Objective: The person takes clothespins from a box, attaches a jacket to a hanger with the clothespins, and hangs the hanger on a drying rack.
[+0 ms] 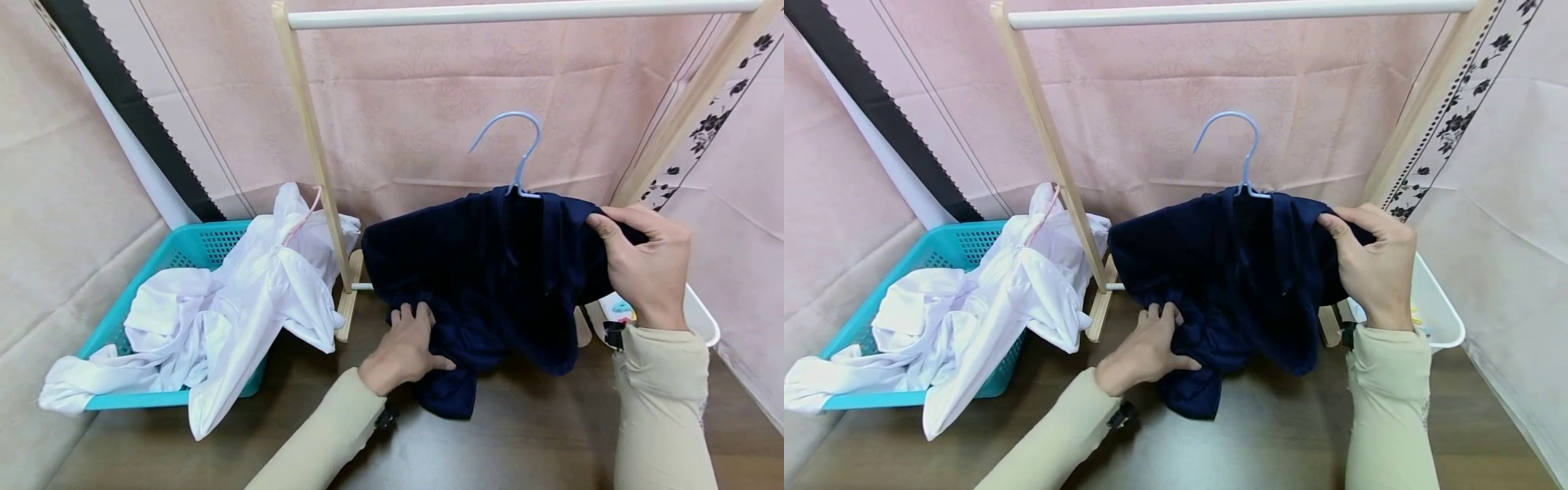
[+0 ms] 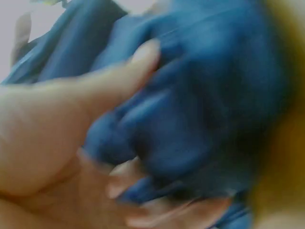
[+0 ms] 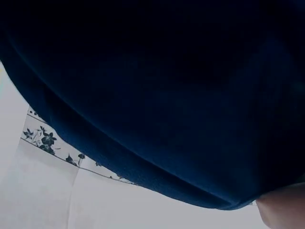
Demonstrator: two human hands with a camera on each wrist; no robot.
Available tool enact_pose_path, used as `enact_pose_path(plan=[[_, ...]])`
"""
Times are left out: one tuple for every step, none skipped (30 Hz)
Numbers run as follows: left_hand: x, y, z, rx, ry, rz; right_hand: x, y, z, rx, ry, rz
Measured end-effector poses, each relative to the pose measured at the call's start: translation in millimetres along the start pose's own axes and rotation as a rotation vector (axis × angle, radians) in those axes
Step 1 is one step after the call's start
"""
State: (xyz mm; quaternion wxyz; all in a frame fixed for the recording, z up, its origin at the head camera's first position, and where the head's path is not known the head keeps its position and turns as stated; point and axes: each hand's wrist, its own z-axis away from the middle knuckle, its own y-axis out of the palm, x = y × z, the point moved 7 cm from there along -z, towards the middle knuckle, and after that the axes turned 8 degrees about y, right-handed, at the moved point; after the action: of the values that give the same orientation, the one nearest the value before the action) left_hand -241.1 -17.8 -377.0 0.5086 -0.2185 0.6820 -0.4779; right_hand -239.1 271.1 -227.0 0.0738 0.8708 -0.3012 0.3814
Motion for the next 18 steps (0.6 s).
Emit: enact_pose_path(plan=[[-2.7,-10.7,2.2,0.019,0.003,-0.023,1,1,1,0.015,-0.005,-0.001],[-6.1,-24.8,3.4,-0.007,0.026,-0.035,1,1,1,0.023,-0.011,0.003],[-10.0,-42.1,4.8,-0.064,0.050,-0.033,2,1,1,0.029,-0.012,0.003],[-14.0,-60.8,6.1,-0.152,0.088,-0.027,2,2,1,0.037,-0.013,0.002],[-17.6,-79.7,7.7,-0.264,0.133,-0.009,3,3,2,0.046,-0.014,0.009],[-20.5,-98.0,9.9,-0.392,0.189,0.013,3,4,1,0.055,-0.009,0.010],[-22.1,-114.2,12.8,-0.520,0.253,0.035,3,5,1,0.061,-0.005,0.009],[-22.7,-127.0,15.6,-0.626,0.308,0.038,3,6,1,0.067,0.001,0.008],[-21.7,-136.8,17.9,-0.708,0.342,0.034,4,7,1,0.072,0.006,0.004],[-20.0,-143.7,19.2,-0.764,0.368,0.019,4,9,1,0.079,0.003,0.007],[-17.4,-148.3,19.7,-0.799,0.378,-0.003,5,10,2,0.082,0.004,0.002],[-14.0,-151.4,19.7,-0.819,0.376,-0.023,6,10,2,0.082,0.007,-0.011],[-10.5,-153.2,19.3,-0.830,0.367,-0.043,7,11,3,0.083,0.004,-0.020],[-7.1,-154.8,19.1,-0.841,0.356,-0.060,8,12,4,0.084,0.003,-0.029],[-3.9,-156.3,19.4,-0.858,0.343,-0.072,10,12,5,0.085,0.001,-0.035],[-0.9,-157.9,19.9,-0.876,0.332,-0.075,12,13,6,0.091,0.000,-0.039],[1.2,-159.7,20.9,-0.897,0.325,-0.074,14,14,6,0.094,0.009,-0.051],[2.7,-161.4,21.8,-0.917,0.324,-0.070,17,15,7,0.102,0.007,-0.045]])
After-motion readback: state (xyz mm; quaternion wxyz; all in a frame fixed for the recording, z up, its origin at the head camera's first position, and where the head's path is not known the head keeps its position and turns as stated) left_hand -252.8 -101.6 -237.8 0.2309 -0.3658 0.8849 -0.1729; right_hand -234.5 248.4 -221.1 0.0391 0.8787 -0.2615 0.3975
